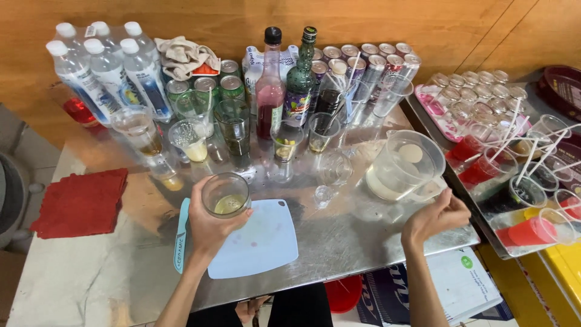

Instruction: The person prepares a beverage by adding ice, a green paste, a yellow liquid, water, and a white powder into a shaker. They then add ice from a cooler, seal the shaker, and shake it vigorously to mix the ingredients.

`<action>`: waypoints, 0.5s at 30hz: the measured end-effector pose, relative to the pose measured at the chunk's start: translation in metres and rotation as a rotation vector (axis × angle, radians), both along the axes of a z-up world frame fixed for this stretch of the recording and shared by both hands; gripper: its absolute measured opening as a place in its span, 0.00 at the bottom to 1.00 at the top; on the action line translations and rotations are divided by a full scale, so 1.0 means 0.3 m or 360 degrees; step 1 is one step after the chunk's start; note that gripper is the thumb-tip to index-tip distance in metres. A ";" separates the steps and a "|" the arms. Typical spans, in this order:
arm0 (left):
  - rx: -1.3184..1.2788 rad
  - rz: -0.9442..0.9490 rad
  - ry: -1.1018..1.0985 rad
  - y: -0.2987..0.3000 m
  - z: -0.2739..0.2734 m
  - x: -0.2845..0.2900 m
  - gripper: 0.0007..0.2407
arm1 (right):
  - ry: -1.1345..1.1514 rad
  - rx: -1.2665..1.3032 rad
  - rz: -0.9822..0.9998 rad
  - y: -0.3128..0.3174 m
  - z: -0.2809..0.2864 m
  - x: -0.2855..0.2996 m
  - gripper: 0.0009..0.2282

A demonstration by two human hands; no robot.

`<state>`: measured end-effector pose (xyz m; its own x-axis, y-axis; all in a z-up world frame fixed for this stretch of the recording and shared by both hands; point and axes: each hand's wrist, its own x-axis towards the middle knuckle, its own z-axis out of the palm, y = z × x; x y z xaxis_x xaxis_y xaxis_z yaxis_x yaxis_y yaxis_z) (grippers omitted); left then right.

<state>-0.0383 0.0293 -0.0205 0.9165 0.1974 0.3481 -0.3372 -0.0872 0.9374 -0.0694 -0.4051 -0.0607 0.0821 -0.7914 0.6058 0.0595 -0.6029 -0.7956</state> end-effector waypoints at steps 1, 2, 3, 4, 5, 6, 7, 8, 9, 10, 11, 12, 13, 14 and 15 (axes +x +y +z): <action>-0.0002 0.0006 -0.0002 0.001 -0.009 -0.005 0.44 | -0.0002 -0.0002 0.0006 0.032 0.001 -0.026 0.15; -0.0014 0.0034 0.0007 0.008 -0.017 -0.010 0.44 | 0.0068 0.0004 0.0042 0.070 -0.001 -0.051 0.15; -0.0026 0.0061 0.0015 0.015 -0.024 -0.014 0.44 | 0.0137 0.0009 0.0077 0.108 -0.003 -0.075 0.15; -0.0021 0.0067 0.0016 0.016 -0.012 -0.029 0.44 | 0.0138 0.0014 0.0083 0.175 0.035 -0.087 0.15; 0.0032 0.0032 0.0049 0.017 -0.001 -0.044 0.41 | 0.0167 0.0164 0.0202 0.242 0.073 -0.099 0.11; 0.0081 -0.0006 0.0081 0.013 0.009 -0.059 0.38 | 0.0195 0.0309 0.0320 0.305 0.112 -0.113 0.08; 0.0083 -0.0004 0.0081 0.013 -0.005 -0.062 0.38 | 0.0196 0.0311 0.0322 0.343 0.115 -0.114 0.08; 0.0093 0.0004 0.0041 0.011 -0.018 -0.062 0.37 | 0.0316 0.0287 0.0420 0.377 0.121 -0.113 0.08; 0.0104 0.0012 0.0001 0.010 -0.031 -0.063 0.37 | 0.0436 0.0263 0.0519 0.413 0.127 -0.111 0.08; 0.0105 0.0019 -0.0004 0.005 -0.033 -0.066 0.37 | 0.0432 0.0262 0.0526 0.443 0.144 -0.100 0.08; 0.0063 0.0005 0.0041 0.001 -0.035 -0.069 0.38 | 0.0551 0.0258 0.0739 0.474 0.161 -0.089 0.10; 0.0021 -0.0010 0.0086 -0.001 -0.040 -0.073 0.38 | 0.0670 0.0251 0.0951 0.507 0.176 -0.080 0.13; 0.0020 -0.0004 0.0079 0.002 -0.052 -0.072 0.38 | 0.0664 0.0247 0.0957 0.540 0.194 -0.059 0.13; -0.0022 -0.0038 0.0099 -0.001 -0.063 -0.074 0.39 | 0.0744 0.0066 0.1113 0.567 0.214 -0.041 0.15; -0.0064 -0.0072 0.0119 -0.003 -0.074 -0.075 0.40 | 0.0822 -0.0119 0.1267 0.596 0.235 -0.022 0.18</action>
